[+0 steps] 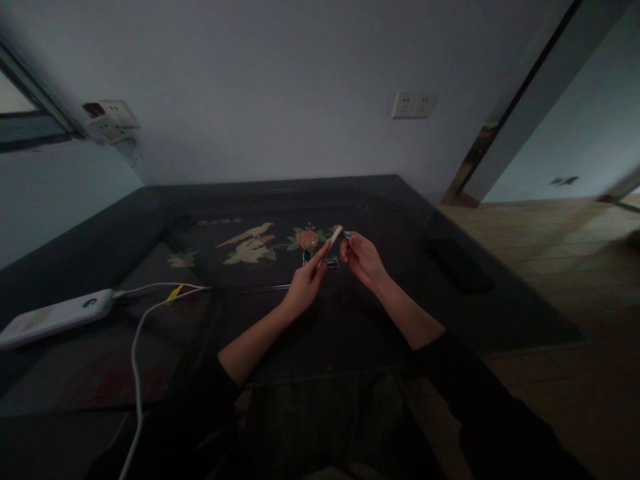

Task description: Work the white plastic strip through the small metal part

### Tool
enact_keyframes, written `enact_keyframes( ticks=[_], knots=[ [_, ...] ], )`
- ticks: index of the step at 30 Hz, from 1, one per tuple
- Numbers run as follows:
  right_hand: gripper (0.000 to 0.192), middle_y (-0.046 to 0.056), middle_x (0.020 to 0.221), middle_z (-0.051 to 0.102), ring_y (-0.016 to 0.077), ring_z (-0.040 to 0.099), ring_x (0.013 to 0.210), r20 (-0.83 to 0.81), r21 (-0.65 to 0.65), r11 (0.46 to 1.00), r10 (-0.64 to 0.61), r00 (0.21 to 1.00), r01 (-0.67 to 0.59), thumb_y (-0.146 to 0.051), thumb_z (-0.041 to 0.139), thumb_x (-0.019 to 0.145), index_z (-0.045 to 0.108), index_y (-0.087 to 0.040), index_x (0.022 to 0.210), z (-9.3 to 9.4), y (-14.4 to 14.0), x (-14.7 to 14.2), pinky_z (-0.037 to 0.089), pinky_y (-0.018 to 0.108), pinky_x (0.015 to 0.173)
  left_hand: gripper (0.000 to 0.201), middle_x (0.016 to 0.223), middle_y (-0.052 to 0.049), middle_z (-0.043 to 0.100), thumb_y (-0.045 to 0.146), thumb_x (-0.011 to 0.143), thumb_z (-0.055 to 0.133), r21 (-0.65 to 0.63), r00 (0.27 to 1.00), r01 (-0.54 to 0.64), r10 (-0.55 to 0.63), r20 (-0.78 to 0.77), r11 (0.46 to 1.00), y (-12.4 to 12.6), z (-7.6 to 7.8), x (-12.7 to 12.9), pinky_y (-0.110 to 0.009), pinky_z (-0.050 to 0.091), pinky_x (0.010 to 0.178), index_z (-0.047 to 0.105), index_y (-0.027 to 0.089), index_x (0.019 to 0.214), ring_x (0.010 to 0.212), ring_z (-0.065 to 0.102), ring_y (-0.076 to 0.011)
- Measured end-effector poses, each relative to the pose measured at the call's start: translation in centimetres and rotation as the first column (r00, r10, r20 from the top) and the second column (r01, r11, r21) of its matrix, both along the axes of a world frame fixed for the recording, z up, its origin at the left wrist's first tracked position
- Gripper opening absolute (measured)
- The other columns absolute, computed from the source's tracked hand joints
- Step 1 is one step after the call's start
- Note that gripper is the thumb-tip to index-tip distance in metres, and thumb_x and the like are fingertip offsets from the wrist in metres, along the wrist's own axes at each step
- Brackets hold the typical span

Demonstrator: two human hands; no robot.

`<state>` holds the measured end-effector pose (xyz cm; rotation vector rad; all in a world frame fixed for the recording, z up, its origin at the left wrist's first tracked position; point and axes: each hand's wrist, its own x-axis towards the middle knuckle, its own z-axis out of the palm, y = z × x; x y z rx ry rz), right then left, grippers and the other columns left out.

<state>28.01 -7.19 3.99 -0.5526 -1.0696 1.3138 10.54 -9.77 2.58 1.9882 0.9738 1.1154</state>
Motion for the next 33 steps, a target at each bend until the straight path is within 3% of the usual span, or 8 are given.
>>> enact_keyframes(
  ticks=[4, 14, 17, 20, 23, 25, 29, 33],
  knots=[
    [0.044, -0.003, 0.060, 0.055, 0.0092, 0.045, 0.054, -0.024, -0.012, 1.000, -0.012, 1.000, 0.012, -0.054, 0.081, 0.068, 0.066, -0.018, 0.088, -0.1, 0.0, 0.0, 0.037, 0.023, 0.051, 0.057, 0.122, -0.007, 0.069, 0.024, 0.095, 0.048, -0.025, 0.999, 0.041, -0.041, 0.002, 0.999, -0.3, -0.1, 0.1, -0.040, 0.049, 0.100, 0.036, 0.022, 0.152, 0.111, 0.063, -0.0224],
    [0.047, -0.003, 0.060, 0.054, 0.0095, 0.045, 0.054, -0.017, -0.030, 0.999, -0.037, 0.999, 0.037, -0.057, 0.080, 0.068, 0.069, -0.018, 0.092, -0.1, 0.0, -0.2, 0.040, 0.023, 0.049, 0.058, 0.137, -0.008, 0.061, 0.030, 0.095, 0.048, -0.027, 0.980, 0.188, -0.185, 0.076, 0.982, -0.6, 0.5, 0.4, -0.041, 0.042, 0.109, 0.038, 0.021, 0.151, 0.129, 0.053, -0.0253],
    [0.045, -0.004, 0.060, 0.054, 0.0090, 0.045, 0.053, -0.020, -0.013, 1.000, -0.029, 0.999, 0.029, -0.058, 0.079, 0.068, 0.069, -0.019, 0.089, -0.1, 0.0, -0.2, 0.040, 0.022, 0.049, 0.058, 0.130, -0.008, 0.065, 0.029, 0.094, 0.048, -0.043, 0.983, 0.173, -0.170, 0.075, 0.984, -0.5, 0.5, 0.4, -0.038, 0.046, 0.103, 0.039, 0.021, 0.151, 0.120, 0.059, -0.0244],
    [0.043, -0.004, 0.061, 0.054, 0.0083, 0.045, 0.054, -0.024, -0.010, 1.000, -0.009, 1.000, 0.009, -0.056, 0.080, 0.069, 0.069, -0.019, 0.087, -0.1, -0.1, -0.2, 0.039, 0.022, 0.049, 0.059, 0.113, -0.007, 0.071, 0.027, 0.095, 0.047, -0.075, 0.989, 0.139, -0.135, 0.053, 0.987, -0.4, 0.3, 0.3, -0.033, 0.051, 0.088, 0.036, 0.022, 0.152, 0.092, 0.065, -0.0194],
    [0.043, -0.004, 0.061, 0.054, 0.0085, 0.045, 0.054, -0.006, 0.002, 1.000, -0.008, 1.000, 0.008, -0.058, 0.079, 0.068, 0.066, -0.019, 0.083, 0.0, -0.1, -0.1, 0.039, 0.022, 0.050, 0.060, 0.097, -0.003, 0.071, 0.026, 0.095, 0.047, -0.100, 0.996, 0.088, -0.086, 0.024, 0.991, -0.2, 0.1, 0.1, -0.027, 0.049, 0.071, 0.034, 0.022, 0.153, 0.064, 0.055, -0.0118],
    [0.046, -0.004, 0.060, 0.054, 0.0089, 0.045, 0.053, 0.010, -0.001, 1.000, -0.018, 1.000, 0.018, -0.060, 0.080, 0.066, 0.063, -0.019, 0.079, 0.1, -0.1, -0.1, 0.038, 0.023, 0.049, 0.061, 0.092, -0.001, 0.070, 0.027, 0.095, 0.048, -0.104, 0.997, 0.069, -0.067, 0.023, 0.992, 0.0, -0.1, 0.0, -0.024, 0.046, 0.065, 0.033, 0.023, 0.153, 0.057, 0.046, -0.0096],
    [0.047, -0.005, 0.057, 0.054, 0.0087, 0.044, 0.051, 0.024, -0.019, 1.000, -0.022, 0.999, 0.023, -0.061, 0.080, 0.064, 0.061, -0.020, 0.079, 0.3, -0.3, -0.2, 0.036, 0.023, 0.048, 0.061, 0.106, -0.004, 0.071, 0.027, 0.094, 0.048, -0.113, 0.998, 0.056, -0.052, 0.036, 0.992, 0.3, -0.4, -0.2, -0.022, 0.043, 0.061, 0.033, 0.024, 0.153, 0.054, 0.041, -0.0079],
    [0.046, -0.005, 0.058, 0.054, 0.0089, 0.044, 0.051, 0.031, -0.022, 1.000, -0.018, 0.999, 0.019, -0.062, 0.079, 0.066, 0.063, -0.021, 0.080, 0.4, -0.4, -0.2, 0.036, 0.024, 0.049, 0.060, 0.124, -0.007, 0.067, 0.028, 0.094, 0.048, -0.106, 0.998, 0.047, -0.042, 0.044, 0.993, 0.3, -0.3, -0.1, -0.025, 0.048, 0.070, 0.034, 0.025, 0.153, 0.065, 0.054, -0.0104]
  ],
)
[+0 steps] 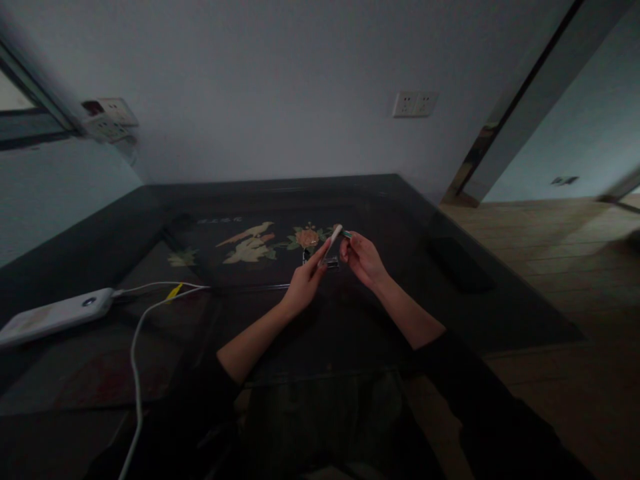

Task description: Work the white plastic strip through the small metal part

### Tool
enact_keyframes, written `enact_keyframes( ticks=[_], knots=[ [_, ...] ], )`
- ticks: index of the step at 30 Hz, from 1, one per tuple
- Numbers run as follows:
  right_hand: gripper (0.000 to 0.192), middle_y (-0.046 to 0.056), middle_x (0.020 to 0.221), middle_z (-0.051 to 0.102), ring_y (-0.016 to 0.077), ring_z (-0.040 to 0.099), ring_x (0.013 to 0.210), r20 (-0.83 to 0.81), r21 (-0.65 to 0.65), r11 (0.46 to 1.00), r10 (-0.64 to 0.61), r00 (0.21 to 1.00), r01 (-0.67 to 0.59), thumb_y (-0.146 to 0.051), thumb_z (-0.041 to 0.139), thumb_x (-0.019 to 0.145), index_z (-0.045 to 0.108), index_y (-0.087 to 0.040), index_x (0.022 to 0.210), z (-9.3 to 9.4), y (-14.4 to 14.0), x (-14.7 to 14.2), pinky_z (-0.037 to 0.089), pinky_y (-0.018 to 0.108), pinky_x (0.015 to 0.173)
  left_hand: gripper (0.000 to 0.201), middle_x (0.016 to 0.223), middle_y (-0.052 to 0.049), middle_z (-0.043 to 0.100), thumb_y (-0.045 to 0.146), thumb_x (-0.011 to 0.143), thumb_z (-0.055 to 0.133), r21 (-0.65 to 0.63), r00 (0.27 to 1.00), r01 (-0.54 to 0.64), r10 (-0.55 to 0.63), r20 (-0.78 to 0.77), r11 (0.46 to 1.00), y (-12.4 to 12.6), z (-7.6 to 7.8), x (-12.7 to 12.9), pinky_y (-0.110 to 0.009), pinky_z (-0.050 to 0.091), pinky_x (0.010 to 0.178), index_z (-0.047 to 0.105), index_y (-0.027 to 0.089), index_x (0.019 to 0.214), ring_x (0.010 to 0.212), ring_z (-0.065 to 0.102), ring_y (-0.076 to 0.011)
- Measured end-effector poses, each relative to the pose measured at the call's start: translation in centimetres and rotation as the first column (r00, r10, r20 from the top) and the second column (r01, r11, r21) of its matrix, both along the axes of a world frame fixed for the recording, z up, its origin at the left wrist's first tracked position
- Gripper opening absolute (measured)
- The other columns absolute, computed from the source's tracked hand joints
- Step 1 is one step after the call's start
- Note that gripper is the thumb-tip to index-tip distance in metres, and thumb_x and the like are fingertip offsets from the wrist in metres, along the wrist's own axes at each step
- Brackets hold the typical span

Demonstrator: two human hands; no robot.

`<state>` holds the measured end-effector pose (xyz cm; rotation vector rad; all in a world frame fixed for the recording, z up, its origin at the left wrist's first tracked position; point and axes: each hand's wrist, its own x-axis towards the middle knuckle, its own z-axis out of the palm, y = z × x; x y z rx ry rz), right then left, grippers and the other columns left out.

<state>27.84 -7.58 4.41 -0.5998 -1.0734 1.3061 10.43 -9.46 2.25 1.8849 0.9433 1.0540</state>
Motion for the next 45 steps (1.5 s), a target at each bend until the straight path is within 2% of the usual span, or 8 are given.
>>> enact_keyframes(
  ticks=[4, 10, 21, 24, 30, 35, 40, 45],
  knots=[
    [0.044, -0.004, 0.057, 0.054, 0.0088, 0.044, 0.051, -0.016, 0.012, 1.000, 0.008, 1.000, -0.008, -0.059, 0.079, 0.068, 0.065, -0.020, 0.083, -0.1, 0.0, 0.0, 0.035, 0.024, 0.048, 0.058, 0.122, -0.009, 0.068, 0.028, 0.094, 0.048, 0.028, 0.999, 0.020, -0.021, 0.049, 0.999, -0.1, 0.0, 0.1, -0.033, 0.050, 0.088, 0.038, 0.024, 0.151, 0.094, 0.064, -0.0188],
    [0.047, -0.005, 0.058, 0.055, 0.0090, 0.045, 0.051, -0.047, -0.021, 1.000, -0.010, 0.999, 0.009, -0.059, 0.082, 0.063, 0.066, -0.020, 0.084, -0.5, 0.3, -0.1, 0.037, 0.024, 0.049, 0.062, 0.089, -0.004, 0.072, 0.031, 0.096, 0.045, -0.039, 0.998, 0.065, -0.065, 0.002, 0.997, -0.5, 0.0, 0.2, -0.032, 0.052, 0.077, 0.028, 0.021, 0.155, 0.069, 0.060, -0.0154],
    [0.045, -0.005, 0.061, 0.054, 0.0089, 0.045, 0.053, -0.041, -0.003, 1.000, 0.000, 0.999, 0.000, -0.055, 0.079, 0.069, 0.065, -0.020, 0.093, -0.8, 0.4, -0.1, 0.039, 0.023, 0.050, 0.059, 0.122, -0.008, 0.068, 0.029, 0.094, 0.048, 0.039, 0.993, 0.105, -0.107, 0.043, 0.994, -1.0, 0.9, 0.6, -0.034, 0.050, 0.092, 0.037, 0.021, 0.151, 0.101, 0.064, -0.0216],
    [0.044, -0.005, 0.061, 0.054, 0.0091, 0.044, 0.053, -0.038, 0.002, 1.000, 0.001, 0.999, -0.001, -0.057, 0.079, 0.069, 0.065, -0.021, 0.090, -0.8, 0.4, -0.1, 0.038, 0.023, 0.049, 0.058, 0.119, -0.008, 0.069, 0.028, 0.094, 0.047, 0.044, 0.996, 0.081, -0.082, 0.022, 0.996, -0.8, 0.7, 0.4, -0.033, 0.049, 0.092, 0.037, 0.022, 0.152, 0.098, 0.064, -0.0202],
    [0.046, -0.005, 0.057, 0.055, 0.0086, 0.045, 0.050, -0.030, 0.008, 1.000, 0.005, 1.000, -0.004, -0.059, 0.080, 0.066, 0.063, -0.021, 0.085, -0.4, 0.2, -0.1, 0.037, 0.023, 0.048, 0.061, 0.089, -0.003, 0.071, 0.028, 0.095, 0.047, -0.018, 0.999, 0.007, -0.008, -0.031, 1.000, -0.3, 0.2, 0.1, -0.029, 0.050, 0.070, 0.032, 0.023, 0.154, 0.060, 0.053, -0.0125],
    [0.045, -0.006, 0.057, 0.055, 0.0080, 0.045, 0.050, -0.017, 0.022, 1.000, 0.022, 1.000, -0.022, -0.058, 0.079, 0.069, 0.062, -0.021, 0.088, -0.3, 0.1, -0.1, 0.036, 0.022, 0.048, 0.059, 0.118, -0.007, 0.069, 0.027, 0.095, 0.046, 0.008, 1.000, 0.003, -0.003, 0.006, 1.000, -0.3, 0.3, 0.0, -0.028, 0.049, 0.078, 0.034, 0.023, 0.153, 0.072, 0.058, -0.0126],
    [0.049, -0.006, 0.058, 0.055, 0.0084, 0.045, 0.051, -0.023, -0.005, 1.000, -0.011, 1.000, 0.011, -0.059, 0.081, 0.064, 0.063, -0.021, 0.089, -0.4, 0.3, 0.0, 0.037, 0.023, 0.049, 0.061, 0.114, -0.008, 0.071, 0.025, 0.094, 0.047, -0.007, 1.000, 0.026, -0.026, 0.015, 1.000, -0.3, 0.2, 0.2, -0.028, 0.050, 0.076, 0.033, 0.021, 0.153, 0.069, 0.057, -0.0122],
    [0.046, -0.005, 0.059, 0.055, 0.0083, 0.047, 0.053, -0.074, -0.004, 1.000, -0.011, 0.997, 0.011, -0.054, 0.083, 0.065, 0.066, -0.020, 0.089, -0.6, 0.4, 0.0, 0.038, 0.021, 0.050, 0.059, 0.116, -0.008, 0.070, 0.025, 0.095, 0.046, 0.030, 0.997, 0.067, -0.068, 0.026, 0.997, -0.7, 0.4, 0.3, -0.031, 0.051, 0.085, 0.035, 0.022, 0.153, 0.087, 0.063, -0.0173]
  ],
)
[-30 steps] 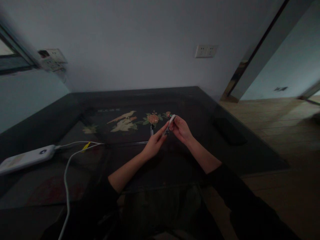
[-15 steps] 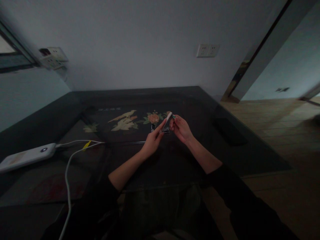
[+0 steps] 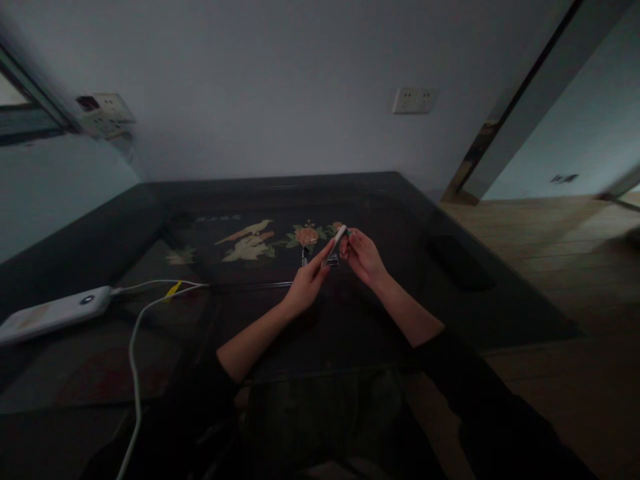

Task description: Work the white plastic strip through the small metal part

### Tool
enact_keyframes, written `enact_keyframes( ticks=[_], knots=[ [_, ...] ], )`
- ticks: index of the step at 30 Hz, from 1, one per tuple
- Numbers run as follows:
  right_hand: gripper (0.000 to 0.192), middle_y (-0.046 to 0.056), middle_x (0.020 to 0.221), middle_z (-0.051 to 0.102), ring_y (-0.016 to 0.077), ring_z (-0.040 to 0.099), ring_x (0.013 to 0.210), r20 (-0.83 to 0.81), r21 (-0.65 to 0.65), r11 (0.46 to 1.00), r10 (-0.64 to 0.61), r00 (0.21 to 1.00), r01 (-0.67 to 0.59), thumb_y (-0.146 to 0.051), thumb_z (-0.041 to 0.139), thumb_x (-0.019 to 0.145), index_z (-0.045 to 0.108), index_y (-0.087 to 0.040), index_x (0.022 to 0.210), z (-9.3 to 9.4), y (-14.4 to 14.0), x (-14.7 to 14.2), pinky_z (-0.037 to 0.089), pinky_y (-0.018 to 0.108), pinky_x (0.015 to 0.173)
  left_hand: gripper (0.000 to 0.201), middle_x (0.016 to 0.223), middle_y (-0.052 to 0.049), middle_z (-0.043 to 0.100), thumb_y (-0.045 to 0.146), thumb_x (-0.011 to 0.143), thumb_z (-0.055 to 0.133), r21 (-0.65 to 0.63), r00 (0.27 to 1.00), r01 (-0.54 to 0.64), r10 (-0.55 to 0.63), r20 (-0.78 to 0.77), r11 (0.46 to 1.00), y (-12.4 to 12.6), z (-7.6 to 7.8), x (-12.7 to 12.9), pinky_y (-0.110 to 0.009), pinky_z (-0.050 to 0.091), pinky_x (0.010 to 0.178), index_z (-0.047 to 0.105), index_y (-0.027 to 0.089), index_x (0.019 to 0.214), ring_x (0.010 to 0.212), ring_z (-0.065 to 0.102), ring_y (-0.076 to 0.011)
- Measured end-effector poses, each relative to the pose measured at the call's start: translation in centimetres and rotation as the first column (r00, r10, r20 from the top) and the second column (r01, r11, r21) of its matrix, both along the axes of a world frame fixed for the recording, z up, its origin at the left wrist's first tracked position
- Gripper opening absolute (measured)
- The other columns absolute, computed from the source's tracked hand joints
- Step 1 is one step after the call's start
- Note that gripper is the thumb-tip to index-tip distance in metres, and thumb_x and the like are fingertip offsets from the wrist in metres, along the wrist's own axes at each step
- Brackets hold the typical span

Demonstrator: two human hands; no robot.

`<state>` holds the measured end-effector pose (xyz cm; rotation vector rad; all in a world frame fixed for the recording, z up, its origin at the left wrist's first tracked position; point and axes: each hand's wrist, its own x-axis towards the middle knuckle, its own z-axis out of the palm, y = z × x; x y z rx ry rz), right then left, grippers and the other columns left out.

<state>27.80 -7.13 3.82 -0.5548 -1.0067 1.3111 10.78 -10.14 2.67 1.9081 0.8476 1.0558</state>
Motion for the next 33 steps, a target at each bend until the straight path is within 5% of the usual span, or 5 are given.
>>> enact_keyframes(
  ticks=[7, 21, 33],
  knots=[
    [0.043, -0.003, 0.062, 0.055, 0.0088, 0.046, 0.055, -0.020, 0.003, 1.000, 0.002, 1.000, -0.002, -0.052, 0.081, 0.069, 0.069, -0.018, 0.093, 0.10, -0.10, 0.05, 0.038, 0.022, 0.050, 0.058, 0.124, -0.010, 0.068, 0.026, 0.094, 0.048, 0.020, 0.997, 0.063, -0.064, 0.033, 0.998, -0.59, 0.50, 0.26, -0.033, 0.052, 0.091, 0.038, 0.021, 0.151, 0.099, 0.065, -0.0201],
    [0.044, -0.004, 0.060, 0.055, 0.0088, 0.045, 0.052, 0.036, 0.038, 0.999, 0.014, 0.999, -0.015, -0.058, 0.078, 0.071, 0.066, -0.019, 0.090, 0.05, -0.06, -0.01, 0.037, 0.023, 0.049, 0.059, 0.148, -0.005, 0.051, 0.021, 0.094, 0.047, 0.047, 1.000, -0.028, 0.028, -0.001, 0.999, 0.11, 0.34, -0.03, -0.038, 0.041, 0.110, 0.037, 0.024, 0.151, 0.128, 0.055, -0.0230],
    [0.046, -0.004, 0.059, 0.053, 0.0092, 0.043, 0.052, 0.088, 0.044, 0.999, -0.001, 0.996, -0.003, -0.061, 0.075, 0.071, 0.062, -0.020, 0.087, 0.34, -0.33, -0.08, 0.035, 0.024, 0.050, 0.059, 0.147, -0.005, 0.052, 0.019, 0.094, 0.045, 0.041, 0.996, -0.086, 0.087, -0.030, 0.995, 0.09, 0.41, -0.19, -0.038, 0.041, 0.110, 0.035, 0.023, 0.152, 0.128, 0.055, -0.0217]
  ],
)
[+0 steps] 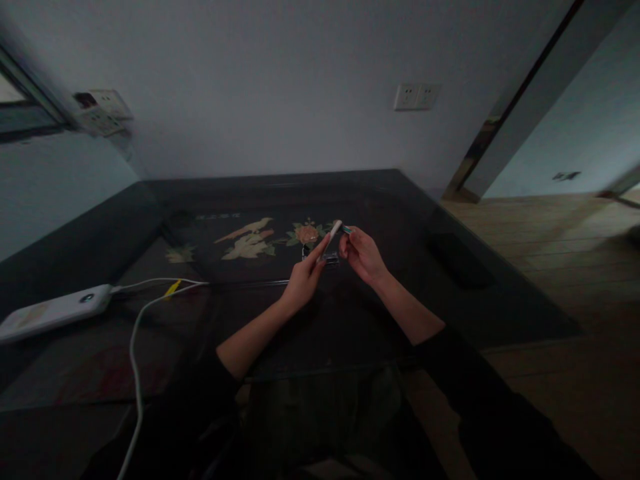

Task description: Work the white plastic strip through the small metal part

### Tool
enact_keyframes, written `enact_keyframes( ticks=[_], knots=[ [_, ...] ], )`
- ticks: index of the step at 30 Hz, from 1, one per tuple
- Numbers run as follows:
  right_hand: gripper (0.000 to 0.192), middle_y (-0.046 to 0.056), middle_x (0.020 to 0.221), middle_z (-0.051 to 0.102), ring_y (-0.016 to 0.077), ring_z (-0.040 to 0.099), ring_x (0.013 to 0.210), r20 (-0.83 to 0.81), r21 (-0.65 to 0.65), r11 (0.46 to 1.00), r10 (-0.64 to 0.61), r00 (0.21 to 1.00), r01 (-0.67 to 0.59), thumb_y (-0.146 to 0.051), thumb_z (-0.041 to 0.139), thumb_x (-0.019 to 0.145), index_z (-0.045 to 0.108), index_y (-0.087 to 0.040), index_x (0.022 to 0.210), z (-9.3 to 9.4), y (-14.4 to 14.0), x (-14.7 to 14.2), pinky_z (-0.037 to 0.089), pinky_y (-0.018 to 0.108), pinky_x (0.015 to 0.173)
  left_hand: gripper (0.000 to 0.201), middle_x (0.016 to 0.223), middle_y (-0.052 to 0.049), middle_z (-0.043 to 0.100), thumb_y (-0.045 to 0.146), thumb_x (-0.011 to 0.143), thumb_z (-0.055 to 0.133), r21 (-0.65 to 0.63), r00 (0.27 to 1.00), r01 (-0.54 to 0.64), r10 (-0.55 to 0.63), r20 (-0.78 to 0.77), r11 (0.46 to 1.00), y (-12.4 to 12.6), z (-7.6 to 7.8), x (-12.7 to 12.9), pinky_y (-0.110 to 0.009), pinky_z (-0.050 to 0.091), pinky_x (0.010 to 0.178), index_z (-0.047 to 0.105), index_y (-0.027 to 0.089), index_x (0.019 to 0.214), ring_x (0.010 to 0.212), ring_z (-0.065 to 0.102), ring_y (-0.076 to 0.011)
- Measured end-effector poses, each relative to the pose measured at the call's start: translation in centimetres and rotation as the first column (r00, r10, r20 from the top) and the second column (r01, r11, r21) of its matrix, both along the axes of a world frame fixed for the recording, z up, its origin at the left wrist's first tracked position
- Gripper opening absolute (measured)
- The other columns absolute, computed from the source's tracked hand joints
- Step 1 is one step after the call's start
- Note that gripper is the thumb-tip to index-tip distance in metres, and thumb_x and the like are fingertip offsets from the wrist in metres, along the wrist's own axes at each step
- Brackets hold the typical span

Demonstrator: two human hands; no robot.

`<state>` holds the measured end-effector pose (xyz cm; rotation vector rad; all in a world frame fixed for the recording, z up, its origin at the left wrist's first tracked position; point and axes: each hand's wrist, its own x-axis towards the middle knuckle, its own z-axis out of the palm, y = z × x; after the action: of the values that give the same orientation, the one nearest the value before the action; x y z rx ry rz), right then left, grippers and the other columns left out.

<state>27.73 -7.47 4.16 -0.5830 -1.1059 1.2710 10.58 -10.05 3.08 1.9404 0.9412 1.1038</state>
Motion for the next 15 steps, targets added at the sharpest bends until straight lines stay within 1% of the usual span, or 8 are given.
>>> enact_keyframes(
  ticks=[3, 6, 10, 12, 15],
  knots=[
    [0.045, -0.004, 0.059, 0.053, 0.0092, 0.044, 0.053, -0.010, -0.011, 1.000, 0.002, 1.000, -0.002, -0.059, 0.077, 0.071, 0.062, -0.020, 0.088, -0.03, 0.00, 0.04, 0.036, 0.023, 0.050, 0.059, 0.149, -0.005, 0.050, 0.020, 0.094, 0.045, 0.004, 1.000, 0.012, -0.012, 0.006, 1.000, -0.10, -0.01, 0.04, -0.037, 0.038, 0.112, 0.035, 0.023, 0.152, 0.132, 0.052, -0.0219],
    [0.047, -0.005, 0.059, 0.054, 0.0089, 0.044, 0.053, -0.027, -0.028, 1.000, -0.001, 1.000, 0.000, -0.059, 0.079, 0.067, 0.063, -0.020, 0.089, -0.12, 0.06, 0.06, 0.037, 0.023, 0.050, 0.058, 0.152, -0.004, 0.046, 0.022, 0.095, 0.045, 0.005, 0.999, 0.052, -0.052, 0.008, 0.999, -0.20, -0.05, 0.16, -0.037, 0.034, 0.116, 0.034, 0.022, 0.153, 0.138, 0.046, -0.0221],
    [0.048, -0.005, 0.060, 0.054, 0.0089, 0.046, 0.053, -0.054, -0.040, 0.999, -0.013, 0.998, 0.011, -0.057, 0.082, 0.065, 0.066, -0.020, 0.093, -0.25, 0.17, 0.04, 0.039, 0.023, 0.050, 0.058, 0.154, -0.005, 0.043, 0.023, 0.096, 0.044, 0.016, 0.996, 0.088, -0.088, 0.009, 0.996, -0.44, -0.11, 0.33, -0.038, 0.033, 0.117, 0.035, 0.022, 0.152, 0.140, 0.043, -0.0223],
    [0.047, -0.005, 0.061, 0.055, 0.0085, 0.047, 0.053, -0.071, -0.035, 0.999, -0.010, 0.997, 0.007, -0.055, 0.082, 0.066, 0.066, -0.021, 0.095, -0.25, 0.21, 0.04, 0.040, 0.022, 0.049, 0.057, 0.152, -0.006, 0.045, 0.025, 0.096, 0.045, 0.016, 0.994, 0.111, -0.111, 0.011, 0.994, -0.61, -0.12, 0.37, -0.038, 0.034, 0.115, 0.035, 0.022, 0.152, 0.138, 0.046, -0.0225],
    [0.045, -0.005, 0.062, 0.055, 0.0081, 0.048, 0.053, -0.083, -0.033, 0.999, 0.000, 0.997, -0.003, -0.052, 0.082, 0.068, 0.065, -0.020, 0.095, -0.16, 0.22, 0.05, 0.041, 0.021, 0.049, 0.058, 0.144, -0.007, 0.055, 0.026, 0.096, 0.046, 0.003, 0.989, 0.145, -0.146, 0.029, 0.989, -0.86, -0.08, 0.40, -0.039, 0.041, 0.110, 0.034, 0.023, 0.152, 0.126, 0.057, -0.0226]
  ],
)
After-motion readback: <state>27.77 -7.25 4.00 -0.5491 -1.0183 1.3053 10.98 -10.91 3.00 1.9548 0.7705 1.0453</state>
